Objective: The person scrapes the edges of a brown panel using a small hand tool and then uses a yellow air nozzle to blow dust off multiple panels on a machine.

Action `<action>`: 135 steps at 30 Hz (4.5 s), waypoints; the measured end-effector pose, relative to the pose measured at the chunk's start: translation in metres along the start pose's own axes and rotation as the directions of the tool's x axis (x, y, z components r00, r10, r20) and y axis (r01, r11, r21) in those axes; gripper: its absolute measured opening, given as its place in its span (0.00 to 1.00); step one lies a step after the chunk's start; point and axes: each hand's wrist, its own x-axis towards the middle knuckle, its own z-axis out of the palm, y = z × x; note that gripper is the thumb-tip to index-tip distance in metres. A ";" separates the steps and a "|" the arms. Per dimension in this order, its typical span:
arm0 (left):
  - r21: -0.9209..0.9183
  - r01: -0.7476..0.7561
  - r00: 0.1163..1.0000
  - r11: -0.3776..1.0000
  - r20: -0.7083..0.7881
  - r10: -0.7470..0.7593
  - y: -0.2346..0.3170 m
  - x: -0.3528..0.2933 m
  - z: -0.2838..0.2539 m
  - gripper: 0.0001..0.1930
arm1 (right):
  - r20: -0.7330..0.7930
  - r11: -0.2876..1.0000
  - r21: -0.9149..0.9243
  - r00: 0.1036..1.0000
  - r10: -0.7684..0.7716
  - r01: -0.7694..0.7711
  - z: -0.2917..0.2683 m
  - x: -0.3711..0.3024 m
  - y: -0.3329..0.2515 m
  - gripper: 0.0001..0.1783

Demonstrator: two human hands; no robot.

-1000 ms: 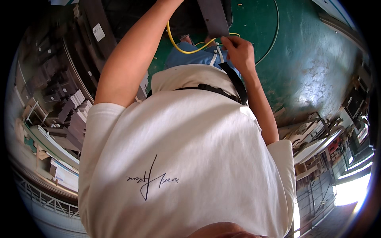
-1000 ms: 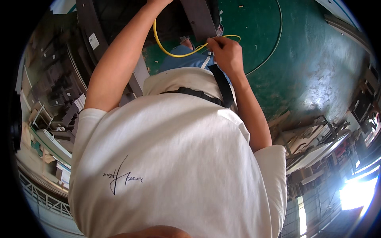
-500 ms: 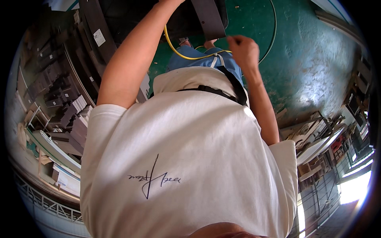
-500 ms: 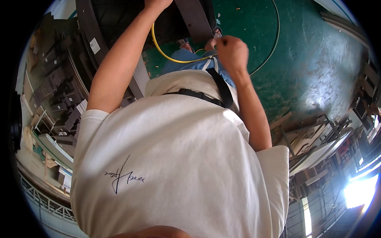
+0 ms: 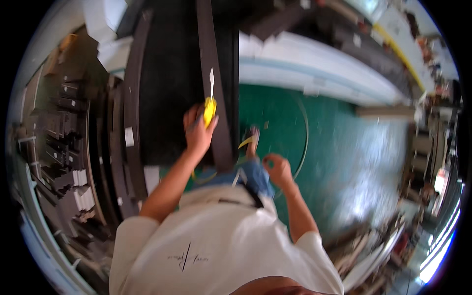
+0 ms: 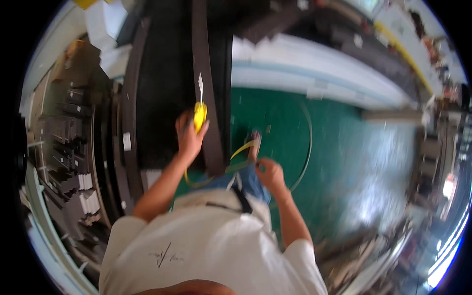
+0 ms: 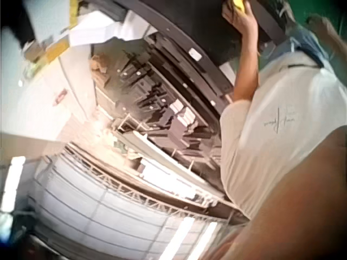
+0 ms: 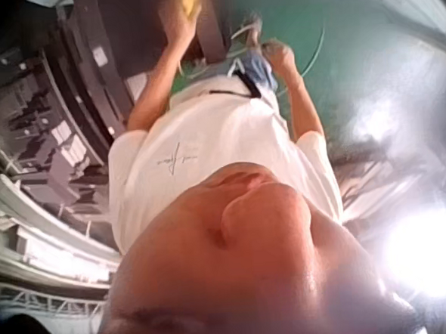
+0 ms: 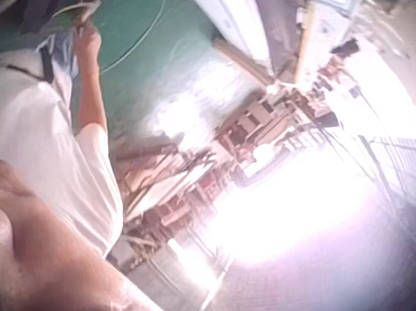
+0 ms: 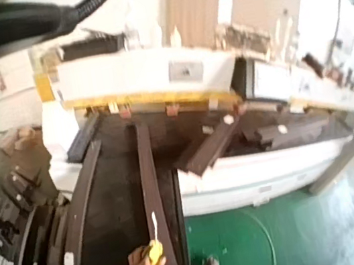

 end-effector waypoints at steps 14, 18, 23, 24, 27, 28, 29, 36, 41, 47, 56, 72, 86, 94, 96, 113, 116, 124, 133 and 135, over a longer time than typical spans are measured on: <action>0.072 0.826 0.547 0.559 0.134 -0.826 0.148 -0.103 -0.106 0.27 | -0.562 0.447 -0.640 0.016 -0.827 0.625 -0.403 0.493 -0.220 0.03; -0.285 0.824 0.537 0.491 0.114 -0.836 0.208 -0.123 -0.094 0.17 | -0.549 0.486 -0.737 0.003 -0.836 0.470 -0.429 0.628 -0.273 0.05; -0.832 0.555 0.396 -0.006 0.271 -0.877 0.238 -0.086 -0.068 0.13 | -0.569 0.619 -0.772 0.279 -0.774 0.144 -0.437 0.692 -0.275 0.13; -0.867 0.496 0.347 -0.059 0.260 -0.901 0.240 -0.082 -0.062 0.14 | -0.624 0.655 -0.717 0.197 -0.756 0.238 -0.400 0.670 -0.288 0.18; -0.891 0.393 0.340 -0.229 0.372 -0.864 0.240 -0.050 -0.064 0.18 | -0.464 0.444 -0.352 0.258 -0.847 0.824 -0.268 0.548 -0.270 0.20; -0.873 0.389 0.325 -0.295 0.430 -0.842 0.230 -0.048 -0.057 0.20 | -0.010 0.360 0.089 0.362 -0.932 0.929 -0.240 0.475 -0.263 0.21; -0.865 0.382 0.397 -0.326 0.472 -0.787 0.217 -0.035 -0.046 0.20 | 0.212 0.358 0.253 0.310 -0.927 0.899 -0.197 0.426 -0.218 0.25; -0.630 0.776 0.483 0.034 0.558 -0.675 0.179 -0.020 -0.036 0.20 | 0.921 0.704 0.385 0.201 -0.333 -0.597 -0.077 0.191 -0.087 0.38; 0.179 0.596 0.801 0.782 -0.071 -0.594 0.146 -0.113 -0.026 0.38 | 0.967 0.882 0.163 0.248 -0.054 -0.442 -0.133 0.208 -0.077 0.29; 0.221 0.566 0.824 0.794 -0.136 -0.550 0.121 -0.150 0.000 0.46 | 0.984 0.989 -0.043 0.179 0.017 0.144 -0.179 0.225 -0.133 0.26; 0.045 0.641 0.765 0.766 -0.116 -0.634 0.115 -0.207 -0.047 0.45 | 0.991 0.948 -0.134 0.028 0.131 0.289 -0.117 0.257 -0.175 0.26; 0.135 0.677 0.726 0.724 -0.287 -0.625 0.098 -0.313 -0.108 0.44 | 0.467 0.982 0.048 0.873 0.140 -0.183 -0.140 0.504 -0.182 0.20; -0.681 0.675 0.084 -0.283 0.451 -0.888 0.071 -0.311 -0.131 0.37 | 1.000 0.929 -0.025 -0.004 0.029 0.370 -0.087 0.263 -0.238 0.24; -0.733 0.624 -0.021 -0.272 0.332 -0.943 0.073 -0.318 -0.108 0.34 | 0.987 0.798 0.072 -0.160 0.031 0.598 -0.050 0.224 -0.247 0.27; -0.712 0.658 -0.049 -0.245 0.285 -0.957 0.075 -0.320 -0.104 0.33 | 0.998 0.846 -0.028 0.063 -0.006 0.532 -0.052 0.290 -0.245 0.24; 0.231 0.672 0.717 0.704 -0.439 -0.541 0.087 -0.222 -0.066 0.28 | 0.836 0.669 0.536 0.433 -0.338 -0.514 -0.100 0.318 -0.145 0.29; 0.233 0.659 0.730 0.715 -0.427 -0.533 0.062 -0.182 -0.054 0.27 | 0.835 0.368 0.529 0.392 -0.386 -0.765 -0.069 0.256 -0.098 0.36; 0.315 0.637 0.754 0.703 -0.444 -0.484 0.008 -0.057 -0.019 0.29 | 0.807 0.258 0.561 0.450 -0.383 -0.787 -0.088 0.207 -0.073 0.44; 0.257 0.527 0.825 0.810 -0.384 -0.415 -0.034 0.006 0.001 0.33 | 0.793 0.241 0.598 0.522 -0.314 -0.764 -0.089 0.191 -0.072 0.46; 0.243 0.528 0.821 0.814 -0.393 -0.415 -0.041 0.020 0.003 0.33 | 0.787 0.236 0.609 0.540 -0.299 -0.757 -0.094 0.193 -0.074 0.46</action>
